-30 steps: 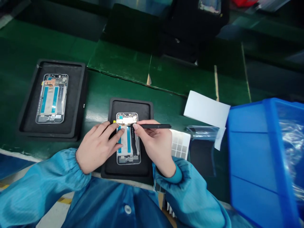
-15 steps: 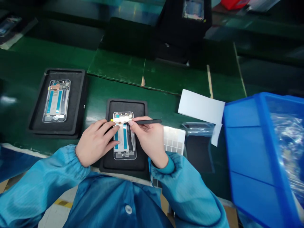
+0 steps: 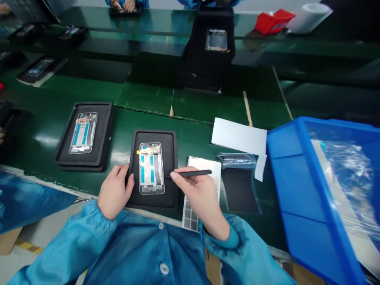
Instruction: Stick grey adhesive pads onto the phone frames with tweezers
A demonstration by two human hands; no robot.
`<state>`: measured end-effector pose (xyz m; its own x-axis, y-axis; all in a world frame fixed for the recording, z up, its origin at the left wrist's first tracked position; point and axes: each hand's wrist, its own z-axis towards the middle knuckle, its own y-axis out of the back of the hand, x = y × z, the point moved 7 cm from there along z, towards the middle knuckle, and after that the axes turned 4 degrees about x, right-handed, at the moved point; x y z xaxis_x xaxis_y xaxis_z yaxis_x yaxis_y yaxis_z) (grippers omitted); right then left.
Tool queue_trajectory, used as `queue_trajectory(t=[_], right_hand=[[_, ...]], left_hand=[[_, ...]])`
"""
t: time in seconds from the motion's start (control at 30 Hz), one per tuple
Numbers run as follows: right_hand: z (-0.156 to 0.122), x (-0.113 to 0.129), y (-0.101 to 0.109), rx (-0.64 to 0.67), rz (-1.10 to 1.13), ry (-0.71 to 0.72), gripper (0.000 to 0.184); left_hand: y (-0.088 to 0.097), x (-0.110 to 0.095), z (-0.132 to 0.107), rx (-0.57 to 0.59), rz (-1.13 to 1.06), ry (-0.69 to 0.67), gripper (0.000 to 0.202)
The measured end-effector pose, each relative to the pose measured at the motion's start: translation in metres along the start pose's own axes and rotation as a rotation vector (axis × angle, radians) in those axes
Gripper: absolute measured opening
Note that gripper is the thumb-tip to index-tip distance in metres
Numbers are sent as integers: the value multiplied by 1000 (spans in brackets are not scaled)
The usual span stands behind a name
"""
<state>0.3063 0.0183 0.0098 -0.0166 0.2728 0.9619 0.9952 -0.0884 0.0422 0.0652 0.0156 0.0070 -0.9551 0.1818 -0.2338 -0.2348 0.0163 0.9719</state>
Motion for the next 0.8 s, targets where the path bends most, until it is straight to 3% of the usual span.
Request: queue_trajectory(t=[0.13,0.23,0.3,0.47,0.57,0.67,0.73,0.8], right_hand=[[-6,-14,-3,24,69,-8,30],[-7,-16,-1,8,143,56,31],[-8,-14,4,2,194,100,31],[-9,-4,12,44,207,136,30],[-10,2,16,70,191,136,31],[-11,9,18,99,193,127,34],[-9,15,21,105,191,134,36],[-1,24,24,87,182,158,34]], left_hand=[[3,-2,2,-32,-239,121,38],[19,14,11,-27,-419,181,46],[44,42,19,-65,-394,225,53],[121,136,52,-173,-129,372,49],[141,166,63,-191,-16,443,44],[141,150,59,-238,90,432,48],[135,113,59,-286,143,333,53],[122,64,73,-284,161,154,52]])
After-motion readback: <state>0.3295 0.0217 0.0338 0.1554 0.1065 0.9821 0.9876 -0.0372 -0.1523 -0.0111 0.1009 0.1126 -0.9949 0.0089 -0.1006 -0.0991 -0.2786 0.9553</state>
